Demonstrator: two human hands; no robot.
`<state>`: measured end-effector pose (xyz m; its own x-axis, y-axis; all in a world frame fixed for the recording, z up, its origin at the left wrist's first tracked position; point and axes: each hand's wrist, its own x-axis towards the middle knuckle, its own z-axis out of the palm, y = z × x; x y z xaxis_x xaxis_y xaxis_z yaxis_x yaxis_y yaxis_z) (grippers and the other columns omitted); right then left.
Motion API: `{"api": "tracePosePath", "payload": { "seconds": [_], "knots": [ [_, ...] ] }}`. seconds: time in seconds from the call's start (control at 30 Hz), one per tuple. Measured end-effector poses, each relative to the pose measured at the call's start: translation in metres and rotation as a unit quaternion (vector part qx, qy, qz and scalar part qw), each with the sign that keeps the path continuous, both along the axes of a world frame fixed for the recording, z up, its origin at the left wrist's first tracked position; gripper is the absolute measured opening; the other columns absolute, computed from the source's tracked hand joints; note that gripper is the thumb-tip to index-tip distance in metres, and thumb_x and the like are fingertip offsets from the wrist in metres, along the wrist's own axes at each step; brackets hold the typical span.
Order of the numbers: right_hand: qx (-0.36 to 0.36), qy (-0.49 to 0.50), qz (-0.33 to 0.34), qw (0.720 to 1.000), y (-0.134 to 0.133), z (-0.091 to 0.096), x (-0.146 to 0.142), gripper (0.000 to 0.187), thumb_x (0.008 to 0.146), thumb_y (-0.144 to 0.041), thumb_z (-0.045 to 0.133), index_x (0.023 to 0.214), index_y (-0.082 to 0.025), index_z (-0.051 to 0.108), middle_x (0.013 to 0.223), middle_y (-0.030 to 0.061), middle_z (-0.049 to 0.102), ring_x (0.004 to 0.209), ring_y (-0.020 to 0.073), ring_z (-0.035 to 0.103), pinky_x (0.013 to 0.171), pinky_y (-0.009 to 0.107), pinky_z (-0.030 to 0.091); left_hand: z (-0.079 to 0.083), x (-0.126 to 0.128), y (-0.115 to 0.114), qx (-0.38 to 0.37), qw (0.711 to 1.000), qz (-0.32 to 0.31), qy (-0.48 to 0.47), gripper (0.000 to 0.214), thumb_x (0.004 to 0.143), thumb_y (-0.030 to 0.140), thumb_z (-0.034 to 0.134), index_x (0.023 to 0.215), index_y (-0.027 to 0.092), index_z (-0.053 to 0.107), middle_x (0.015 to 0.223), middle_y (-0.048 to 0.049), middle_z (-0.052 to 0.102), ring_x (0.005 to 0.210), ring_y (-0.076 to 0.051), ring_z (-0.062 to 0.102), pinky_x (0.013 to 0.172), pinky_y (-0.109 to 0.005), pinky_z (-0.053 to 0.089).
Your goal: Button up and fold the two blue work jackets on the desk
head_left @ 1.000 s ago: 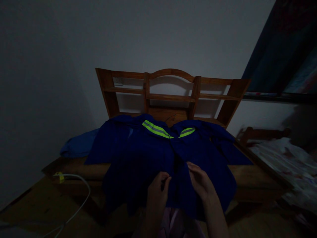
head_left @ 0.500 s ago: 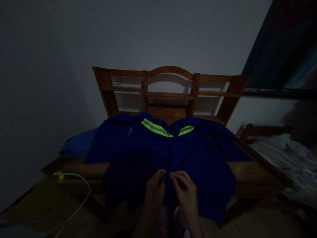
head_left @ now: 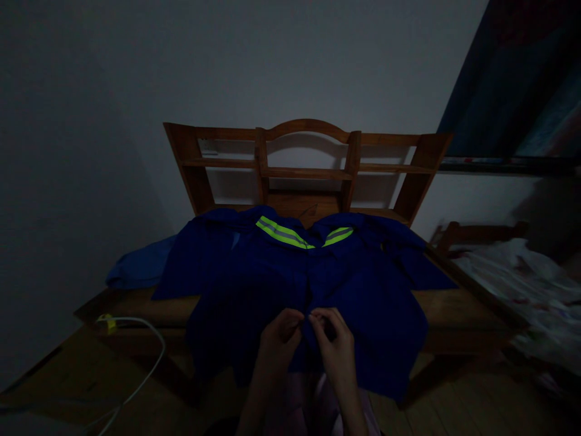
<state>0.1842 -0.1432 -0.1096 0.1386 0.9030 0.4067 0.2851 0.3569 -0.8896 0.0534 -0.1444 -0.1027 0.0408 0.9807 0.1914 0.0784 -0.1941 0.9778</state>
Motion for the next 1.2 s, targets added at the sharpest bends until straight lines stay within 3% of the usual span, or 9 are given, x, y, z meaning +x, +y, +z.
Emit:
{"api": "tracePosePath", "payload": {
  "seconds": [0.17, 0.3, 0.4, 0.47, 0.6, 0.67, 0.8, 1.0, 1.2],
  "knots": [
    [-0.004, 0.003, 0.0, 1.0, 0.0, -0.004, -0.003, 0.018, 0.089, -0.033, 0.05, 0.084, -0.02, 0.061, 0.082, 0.0027, 0.058, 0.076, 0.0148, 0.055, 0.07, 0.024, 0.044, 0.0, -0.013, -0.01, 0.032, 0.99, -0.074, 0.114, 0.023, 0.078, 0.013, 0.044, 0.082, 0.019, 0.066, 0.113, -0.0066, 0.062, 0.105, -0.018, 0.058, 0.092, -0.029, 0.046],
    [-0.012, 0.01, 0.012, 1.0, -0.002, -0.002, -0.001, 0.018, 0.089, -0.033, 0.05, 0.082, -0.02, 0.06, 0.08, 0.0021, 0.057, 0.075, 0.0145, 0.054, 0.069, 0.024, 0.043, 0.003, -0.012, -0.02, 0.084, 0.975, -0.027, 0.202, 0.024, 0.074, 0.01, 0.047, 0.086, 0.021, 0.065, 0.115, -0.008, 0.057, 0.109, -0.019, 0.055, 0.096, -0.033, 0.044],
    [-0.028, 0.034, 0.029, 0.999, -0.002, 0.0, 0.002, 0.02, 0.089, -0.035, 0.05, 0.083, -0.019, 0.06, 0.081, 0.0019, 0.057, 0.076, 0.0144, 0.055, 0.069, 0.023, 0.043, 0.015, -0.008, -0.027, 0.103, 0.969, 0.011, 0.222, 0.007, 0.074, 0.022, 0.058, 0.077, 0.021, 0.065, 0.114, -0.0083, 0.058, 0.108, -0.021, 0.054, 0.095, -0.035, 0.043],
    [-0.044, 0.049, 0.037, 0.997, -0.002, 0.0, 0.005, 0.02, 0.088, -0.037, 0.051, 0.085, -0.019, 0.06, 0.081, 0.0014, 0.057, 0.075, 0.0139, 0.054, 0.068, 0.023, 0.042, 0.024, -0.006, -0.032, 0.058, 0.975, -0.006, 0.213, 0.019, 0.076, 0.035, 0.06, 0.066, 0.019, 0.063, 0.096, -0.0071, 0.064, 0.092, -0.02, 0.06, 0.085, -0.031, 0.047],
    [-0.062, 0.066, 0.03, 0.995, 0.001, -0.004, 0.009, 0.02, 0.087, -0.037, 0.053, 0.087, -0.018, 0.061, 0.08, 0.001, 0.059, 0.073, 0.0136, 0.054, 0.066, 0.022, 0.041, 0.031, -0.005, -0.037, -0.141, 0.963, -0.16, 0.163, 0.052, 0.086, 0.051, 0.04, 0.053, 0.017, 0.06, 0.05, -0.0017, 0.058, 0.048, -0.013, 0.055, 0.049, -0.021, 0.04],
    [-0.064, 0.073, 0.031, 0.995, 0.002, -0.006, 0.009, 0.02, 0.087, -0.036, 0.053, 0.087, -0.018, 0.061, 0.081, 0.0012, 0.059, 0.074, 0.0139, 0.055, 0.066, 0.022, 0.041, 0.028, -0.005, -0.034, -0.154, 0.972, -0.117, 0.131, 0.05, 0.085, 0.053, 0.04, 0.058, 0.016, 0.062, 0.047, -0.0004, 0.057, 0.045, -0.012, 0.053, 0.046, -0.02, 0.036],
    [-0.064, 0.066, 0.034, 0.995, 0.001, -0.006, 0.008, 0.019, 0.087, -0.035, 0.053, 0.085, -0.018, 0.061, 0.079, 0.0007, 0.058, 0.072, 0.0133, 0.055, 0.065, 0.022, 0.041, 0.022, 0.0, -0.018, -0.104, 0.985, 0.093, 0.102, 0.04, 0.083, 0.052, 0.047, 0.068, 0.017, 0.061, 0.049, 0.0026, 0.054, 0.048, -0.012, 0.052, 0.048, -0.019, 0.037],
    [-0.027, 0.038, 0.041, 0.998, 0.0, -0.006, 0.007, 0.016, 0.089, -0.033, 0.052, 0.086, -0.019, 0.059, 0.083, 0.0019, 0.057, 0.077, 0.0141, 0.055, 0.07, 0.022, 0.043, 0.02, 0.016, -0.008, -0.066, 0.988, 0.076, 0.117, 0.034, 0.079, 0.05, 0.053, 0.071, 0.019, 0.065, 0.068, -0.001, 0.066, 0.067, -0.016, 0.061, 0.063, -0.022, 0.045],
    [0.013, -0.026, 0.026, 0.999, -0.003, -0.006, 0.004, 0.013, 0.091, -0.028, 0.049, 0.086, -0.02, 0.058, 0.087, 0.0027, 0.056, 0.081, 0.0147, 0.055, 0.074, 0.024, 0.042, 0.009, 0.018, -0.005, -0.073, 0.986, 0.081, 0.127, 0.035, 0.083, 0.046, 0.047, 0.079, 0.02, 0.07, 0.08, -0.0026, 0.071, 0.076, -0.019, 0.064, 0.068, -0.025, 0.045]
  ]
}}
